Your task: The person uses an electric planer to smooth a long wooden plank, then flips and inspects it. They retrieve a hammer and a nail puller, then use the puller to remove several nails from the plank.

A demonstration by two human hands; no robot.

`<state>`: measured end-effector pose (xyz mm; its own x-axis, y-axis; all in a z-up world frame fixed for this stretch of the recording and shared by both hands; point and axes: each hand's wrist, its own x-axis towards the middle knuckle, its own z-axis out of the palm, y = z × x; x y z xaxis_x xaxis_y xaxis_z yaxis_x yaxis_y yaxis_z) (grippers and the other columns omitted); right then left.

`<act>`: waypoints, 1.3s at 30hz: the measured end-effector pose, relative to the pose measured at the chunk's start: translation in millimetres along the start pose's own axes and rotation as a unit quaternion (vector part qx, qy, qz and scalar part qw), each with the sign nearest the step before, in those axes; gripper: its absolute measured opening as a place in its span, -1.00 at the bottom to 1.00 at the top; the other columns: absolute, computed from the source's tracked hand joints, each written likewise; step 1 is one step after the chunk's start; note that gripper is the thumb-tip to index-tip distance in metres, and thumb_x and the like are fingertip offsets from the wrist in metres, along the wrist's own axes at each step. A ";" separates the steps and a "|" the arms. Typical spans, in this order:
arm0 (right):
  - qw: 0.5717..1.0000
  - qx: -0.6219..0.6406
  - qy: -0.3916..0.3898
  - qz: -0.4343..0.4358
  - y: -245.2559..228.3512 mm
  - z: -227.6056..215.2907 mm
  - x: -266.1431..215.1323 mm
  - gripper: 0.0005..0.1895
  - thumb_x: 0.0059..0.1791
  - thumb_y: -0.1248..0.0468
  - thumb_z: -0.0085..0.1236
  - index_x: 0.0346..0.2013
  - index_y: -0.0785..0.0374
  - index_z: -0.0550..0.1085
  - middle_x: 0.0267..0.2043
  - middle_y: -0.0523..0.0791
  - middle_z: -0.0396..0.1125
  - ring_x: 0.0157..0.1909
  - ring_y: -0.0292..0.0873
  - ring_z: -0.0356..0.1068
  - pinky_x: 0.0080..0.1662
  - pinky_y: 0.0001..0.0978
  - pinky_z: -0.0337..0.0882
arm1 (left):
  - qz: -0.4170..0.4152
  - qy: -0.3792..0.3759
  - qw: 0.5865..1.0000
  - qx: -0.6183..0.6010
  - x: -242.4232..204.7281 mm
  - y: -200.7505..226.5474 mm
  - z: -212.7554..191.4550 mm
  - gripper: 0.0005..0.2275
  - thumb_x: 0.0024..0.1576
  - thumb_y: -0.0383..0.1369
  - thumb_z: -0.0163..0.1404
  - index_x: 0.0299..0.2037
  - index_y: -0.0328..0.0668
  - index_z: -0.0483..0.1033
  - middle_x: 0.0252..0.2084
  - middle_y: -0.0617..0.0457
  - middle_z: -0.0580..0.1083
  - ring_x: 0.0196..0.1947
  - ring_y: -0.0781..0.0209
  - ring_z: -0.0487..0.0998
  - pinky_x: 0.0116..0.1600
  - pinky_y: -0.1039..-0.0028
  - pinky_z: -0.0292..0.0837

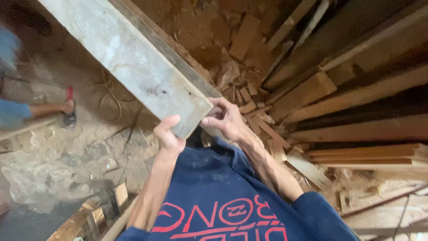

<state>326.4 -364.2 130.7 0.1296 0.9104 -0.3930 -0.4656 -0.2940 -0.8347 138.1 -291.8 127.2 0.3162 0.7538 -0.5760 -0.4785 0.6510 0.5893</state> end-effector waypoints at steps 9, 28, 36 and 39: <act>0.971 0.091 -0.098 -0.198 -147.9 99.7 -16.1 -0.55 -0.06 0.44 0.37 0.07 0.53 0.43 -0.09 0.03 0.52 -0.12 -0.23 0.52 -0.03 -0.38 0.55 | 0.353 -0.055 0.934 -0.027 -94.7 142.0 118.0 -0.33 0.29 0.15 -0.36 0.49 -0.11 0.21 0.43 0.09 0.35 0.44 0.06 0.35 0.53 0.12 0.24; 0.921 0.120 -0.122 -0.351 -224.2 205.5 -12.7 -0.61 0.01 0.41 0.33 0.05 0.55 0.40 -0.18 0.08 0.53 -0.22 -0.21 0.55 -0.15 -0.40 0.59 | 0.387 -0.192 0.900 -0.050 -137.7 245.4 158.5 -0.38 0.32 0.14 -0.25 0.40 -0.17 0.29 0.20 0.00 0.40 0.17 0.08 0.46 0.17 0.23 0.50; 0.984 0.077 -0.120 -0.105 -175.7 136.9 -21.5 -0.55 -0.05 0.15 0.23 -0.07 0.49 0.44 -0.25 0.03 0.52 -0.29 -0.17 0.54 -0.20 -0.34 0.59 | 0.257 -0.073 0.964 0.006 -101.3 198.6 78.0 -0.39 0.13 0.07 -0.04 0.26 -0.22 0.39 0.15 -0.07 0.47 0.18 0.03 0.51 0.26 0.10 0.46; 0.994 0.011 -0.041 0.105 -100.3 109.9 -10.3 -0.42 -0.02 -0.09 0.06 -0.26 0.50 0.48 -0.42 -0.02 0.46 -0.44 -0.20 0.47 -0.34 -0.36 0.53 | 0.100 0.055 0.993 -0.012 -57.6 119.2 31.5 -0.49 0.06 -0.13 0.04 0.19 -0.20 0.43 0.13 -0.05 0.51 0.13 0.02 0.53 0.23 0.15 0.43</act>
<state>275.6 -312.0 260.8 -0.0447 0.8503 -0.5244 -0.4945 -0.4750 -0.7279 88.6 -254.9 248.5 0.1225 0.8528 -0.5076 -0.5431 0.4857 0.6849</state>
